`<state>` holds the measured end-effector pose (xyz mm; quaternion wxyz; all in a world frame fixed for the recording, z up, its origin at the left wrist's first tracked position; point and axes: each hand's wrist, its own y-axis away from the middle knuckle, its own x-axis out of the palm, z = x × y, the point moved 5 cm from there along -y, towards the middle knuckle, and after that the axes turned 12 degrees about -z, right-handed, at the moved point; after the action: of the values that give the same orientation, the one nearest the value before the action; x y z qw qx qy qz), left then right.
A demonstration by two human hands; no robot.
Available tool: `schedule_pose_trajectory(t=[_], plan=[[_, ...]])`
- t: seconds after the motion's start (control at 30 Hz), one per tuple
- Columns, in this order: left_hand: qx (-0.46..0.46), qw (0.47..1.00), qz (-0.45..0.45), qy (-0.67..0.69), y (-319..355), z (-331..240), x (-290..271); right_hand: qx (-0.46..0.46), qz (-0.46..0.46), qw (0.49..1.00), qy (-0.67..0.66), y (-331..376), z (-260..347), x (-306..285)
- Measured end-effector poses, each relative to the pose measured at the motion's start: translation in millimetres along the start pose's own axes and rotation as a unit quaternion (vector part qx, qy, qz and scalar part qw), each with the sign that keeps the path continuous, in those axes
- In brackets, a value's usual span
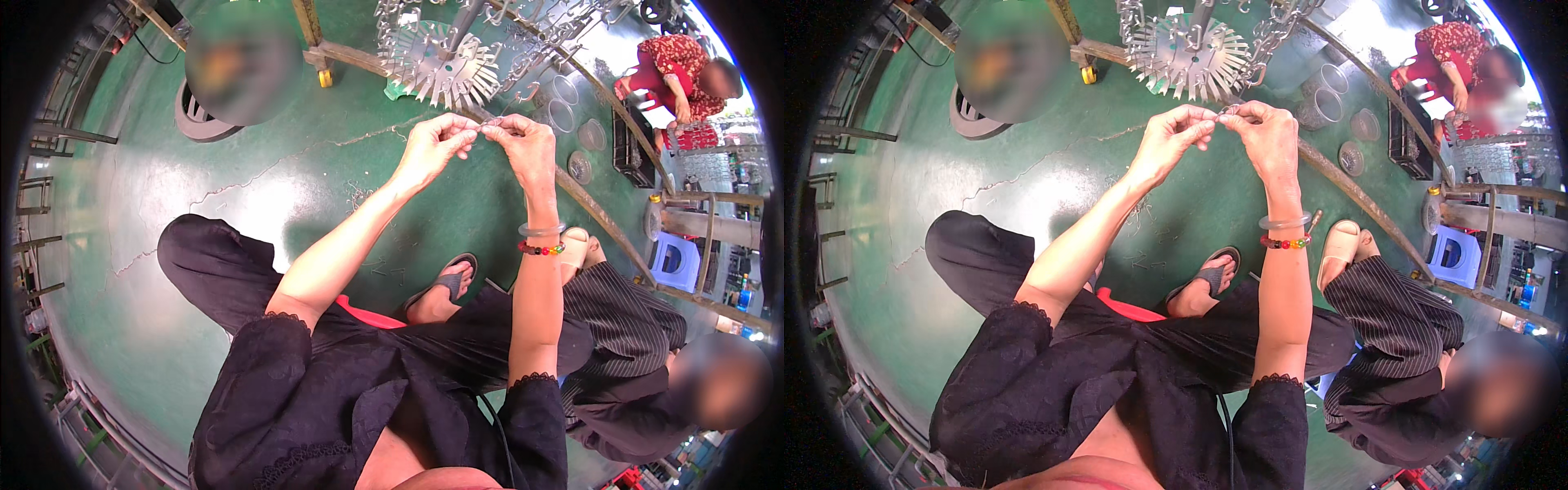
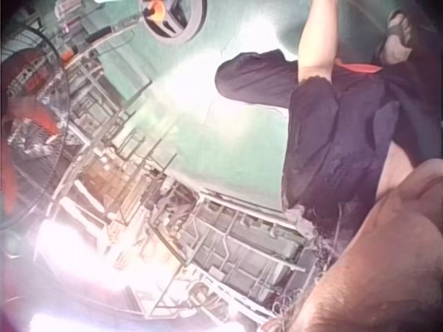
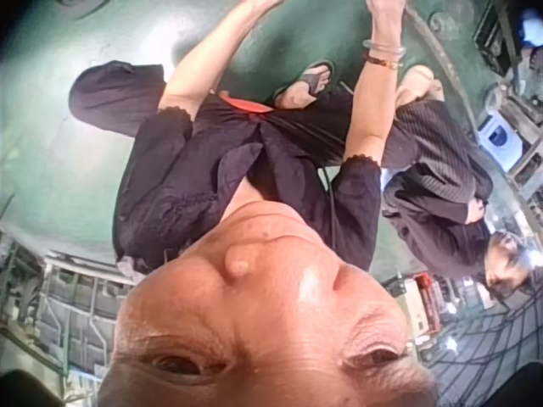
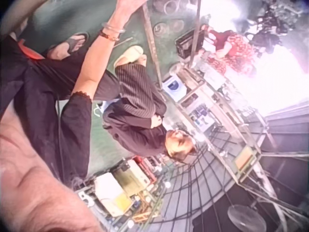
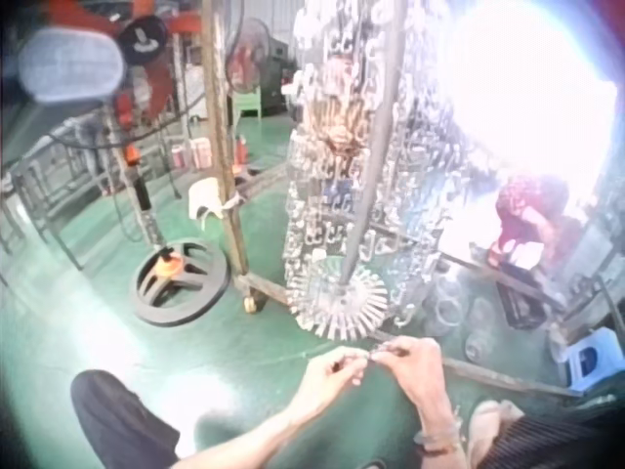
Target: The person sits on a low stool and repeatedly picks up small metal hooks from the floor, attaches them to a hanging metal rack, and secures them. The person continues this repetitive assembly process throughout the clip.
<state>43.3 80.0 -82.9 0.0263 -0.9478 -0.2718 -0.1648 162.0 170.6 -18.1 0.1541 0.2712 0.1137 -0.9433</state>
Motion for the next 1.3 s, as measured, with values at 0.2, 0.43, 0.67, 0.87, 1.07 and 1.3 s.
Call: schedule_pose_trajectory(t=[0.2,0.43,0.67,0.87,1.07,1.3], plan=[[0.024,0.990,0.029,-0.137,-1,3,-8,-0.052,0.047,0.996,0.047,2,11,-2],[0.044,0.986,0.057,-0.151,-12,14,-1,-0.078,0.095,0.986,0.116,-2,25,1],[-0.161,0.980,-0.017,0.113,-39,59,-20,-0.033,0.027,0.994,0.101,-30,18,12],[-0.154,0.959,0.019,0.237,-75,63,-23,-0.041,-0.012,0.991,0.128,-55,18,18],[-0.184,0.960,-0.008,0.212,-89,60,-22,-0.035,-0.017,0.993,0.115,-62,20,24],[-0.173,0.955,-0.013,0.241,-93,69,-21,-0.033,-0.004,0.985,0.167,-65,16,30]])
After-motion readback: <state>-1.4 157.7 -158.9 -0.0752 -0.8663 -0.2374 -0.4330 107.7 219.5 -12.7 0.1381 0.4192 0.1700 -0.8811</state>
